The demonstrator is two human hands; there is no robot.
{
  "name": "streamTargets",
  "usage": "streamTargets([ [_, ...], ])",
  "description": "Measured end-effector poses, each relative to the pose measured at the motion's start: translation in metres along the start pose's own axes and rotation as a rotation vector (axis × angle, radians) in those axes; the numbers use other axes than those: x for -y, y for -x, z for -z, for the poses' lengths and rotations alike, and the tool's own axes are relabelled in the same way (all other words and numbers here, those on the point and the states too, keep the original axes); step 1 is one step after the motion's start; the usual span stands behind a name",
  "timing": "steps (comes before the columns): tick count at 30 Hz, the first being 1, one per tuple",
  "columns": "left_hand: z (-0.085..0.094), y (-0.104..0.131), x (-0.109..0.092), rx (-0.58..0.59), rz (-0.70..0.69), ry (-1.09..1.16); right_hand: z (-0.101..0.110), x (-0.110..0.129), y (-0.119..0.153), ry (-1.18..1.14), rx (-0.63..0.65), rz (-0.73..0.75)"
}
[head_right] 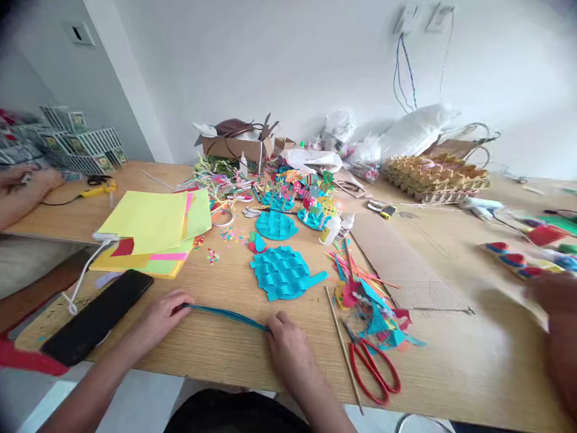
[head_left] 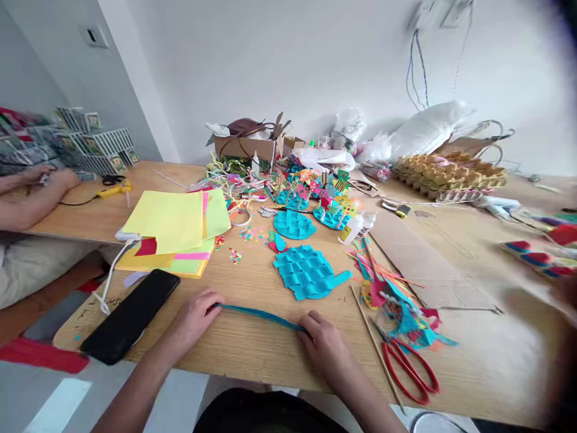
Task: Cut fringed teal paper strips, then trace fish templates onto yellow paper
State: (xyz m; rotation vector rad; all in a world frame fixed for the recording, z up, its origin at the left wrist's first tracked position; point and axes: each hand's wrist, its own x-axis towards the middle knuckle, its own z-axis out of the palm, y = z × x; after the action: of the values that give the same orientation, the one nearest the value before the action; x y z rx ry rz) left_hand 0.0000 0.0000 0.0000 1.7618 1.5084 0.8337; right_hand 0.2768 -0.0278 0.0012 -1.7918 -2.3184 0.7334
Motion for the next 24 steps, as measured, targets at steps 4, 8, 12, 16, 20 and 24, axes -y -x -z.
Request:
streamTargets([
  [4,0.003,-0.001,0.003,-0.029,0.027,0.035,0.005,0.001,0.0,-0.048,-0.023,0.022],
  [8,0.013,-0.001,-0.007,-0.06,0.074,0.168,0.017,0.005,0.002,-0.26,-0.059,0.064],
  [12,0.007,0.001,-0.028,-0.047,0.224,0.906,0.02,0.011,0.002,-0.61,0.004,0.007],
  [16,-0.025,0.003,-0.041,0.058,0.29,1.223,0.011,0.016,-0.001,-0.918,0.067,-0.02],
  [20,-0.052,0.003,-0.047,0.093,0.293,1.247,0.004,0.017,-0.001,-1.008,0.097,-0.049],
  [24,-0.061,0.002,-0.055,0.065,0.292,1.187,0.002,0.014,0.0,-1.03,0.099,-0.058],
])
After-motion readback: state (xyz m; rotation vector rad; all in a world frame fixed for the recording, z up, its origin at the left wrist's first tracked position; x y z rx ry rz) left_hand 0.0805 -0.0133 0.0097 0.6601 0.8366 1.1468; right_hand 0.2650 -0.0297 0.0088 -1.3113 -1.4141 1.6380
